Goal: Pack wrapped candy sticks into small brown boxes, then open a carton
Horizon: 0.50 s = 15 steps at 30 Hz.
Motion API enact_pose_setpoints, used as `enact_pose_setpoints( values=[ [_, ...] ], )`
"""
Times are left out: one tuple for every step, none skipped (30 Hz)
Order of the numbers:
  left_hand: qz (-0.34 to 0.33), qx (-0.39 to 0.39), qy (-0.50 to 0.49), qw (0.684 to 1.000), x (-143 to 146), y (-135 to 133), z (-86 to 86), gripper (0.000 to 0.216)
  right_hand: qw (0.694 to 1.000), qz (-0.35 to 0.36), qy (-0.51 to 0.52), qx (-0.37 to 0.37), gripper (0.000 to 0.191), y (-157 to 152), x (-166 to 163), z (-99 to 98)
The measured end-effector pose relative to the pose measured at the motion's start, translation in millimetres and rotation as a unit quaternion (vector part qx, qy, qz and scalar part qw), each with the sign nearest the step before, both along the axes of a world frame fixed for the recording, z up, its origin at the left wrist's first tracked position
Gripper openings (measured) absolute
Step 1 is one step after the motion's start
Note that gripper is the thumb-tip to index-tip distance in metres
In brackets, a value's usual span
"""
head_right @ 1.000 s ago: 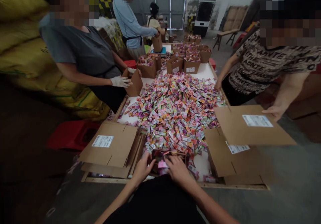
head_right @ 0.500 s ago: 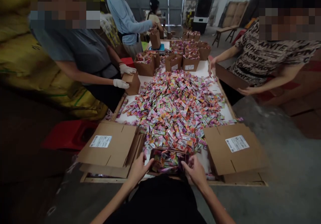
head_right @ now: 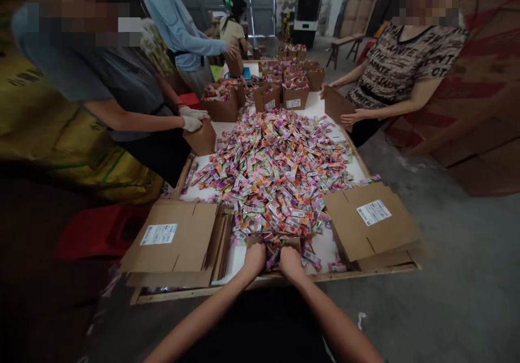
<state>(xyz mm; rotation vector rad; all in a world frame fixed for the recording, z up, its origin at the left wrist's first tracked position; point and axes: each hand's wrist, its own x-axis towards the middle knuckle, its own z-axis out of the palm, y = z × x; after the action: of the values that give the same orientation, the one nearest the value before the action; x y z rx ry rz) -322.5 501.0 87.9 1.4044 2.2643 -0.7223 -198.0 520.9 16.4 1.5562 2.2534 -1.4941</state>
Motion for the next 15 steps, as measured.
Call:
enact_pose_setpoints(
  values=[
    [0.0,0.004,0.0,1.0,-1.2,-1.4,0.8,0.025,1.0,-0.001,-0.002,0.001,0.022,-1.6,4.6,1.1],
    [0.001,0.01,-0.001,1.0,-2.5,-2.8,1.6,0.026,1.0,-0.006,0.001,0.008,0.025,-3.6,8.9,2.4],
    [0.002,0.016,-0.003,1.0,-3.9,-4.1,2.6,0.027,0.999,-0.018,0.014,0.027,0.028,-5.8,12.7,3.9],
    [0.004,0.024,-0.006,1.0,-5.1,-5.6,3.9,0.028,0.997,-0.039,0.035,0.055,0.029,-8.1,15.6,5.3],
    [0.006,0.033,-0.009,0.999,-6.3,-7.1,5.6,0.027,0.991,-0.07,0.062,0.093,0.029,-10.3,17.7,6.5],
    [0.008,0.044,-0.01,0.999,-7.6,-8.9,8.2,0.026,0.981,-0.111,0.087,0.131,0.029,-12.0,19.3,7.1],
    [0.012,0.058,-0.011,0.998,-9.2,-11.0,11.7,0.024,0.97,-0.154,0.104,0.16,0.032,-13.2,20.7,6.7],
    [0.016,0.075,-0.01,0.997,-11.3,-13.4,16.4,0.023,0.96,-0.192,0.109,0.17,0.041,-13.7,22.5,5.2],
    [0.023,0.096,-0.009,0.995,-14.3,-16.2,22.1,0.023,0.958,-0.217,0.102,0.157,0.054,-13.5,24.9,2.3],
    [0.031,0.118,-0.006,0.993,-18.2,-19.3,28.7,0.025,0.96,-0.232,0.092,0.126,0.066,-12.9,28.3,-1.9],
    [0.042,0.139,-0.004,0.989,-22.9,-22.7,35.7,0.026,0.964,-0.238,0.083,0.085,0.073,-12.0,32.4,-7.1],
    [0.052,0.158,-0.004,0.986,-28.1,-26.1,42.4,0.027,0.967,-0.237,0.079,0.043,0.076,-10.9,37.0,-13.1],
    [0.061,0.174,-0.009,0.983,-33.4,-29.4,48.3,0.027,0.97,-0.231,0.079,0.007,0.074,-9.6,41.4,-19.2],
    [0.068,0.185,-0.019,0.98,-38.3,-32.4,52.8,0.025,0.971,-0.224,0.083,-0.018,0.068,-8.1,45.0,-24.8],
    [0.072,0.193,-0.032,0.978,-42.6,-34.9,55.8,0.022,0.972,-0.217,0.088,-0.031,0.061,-6.3,47.3,-29.6]
  ],
)
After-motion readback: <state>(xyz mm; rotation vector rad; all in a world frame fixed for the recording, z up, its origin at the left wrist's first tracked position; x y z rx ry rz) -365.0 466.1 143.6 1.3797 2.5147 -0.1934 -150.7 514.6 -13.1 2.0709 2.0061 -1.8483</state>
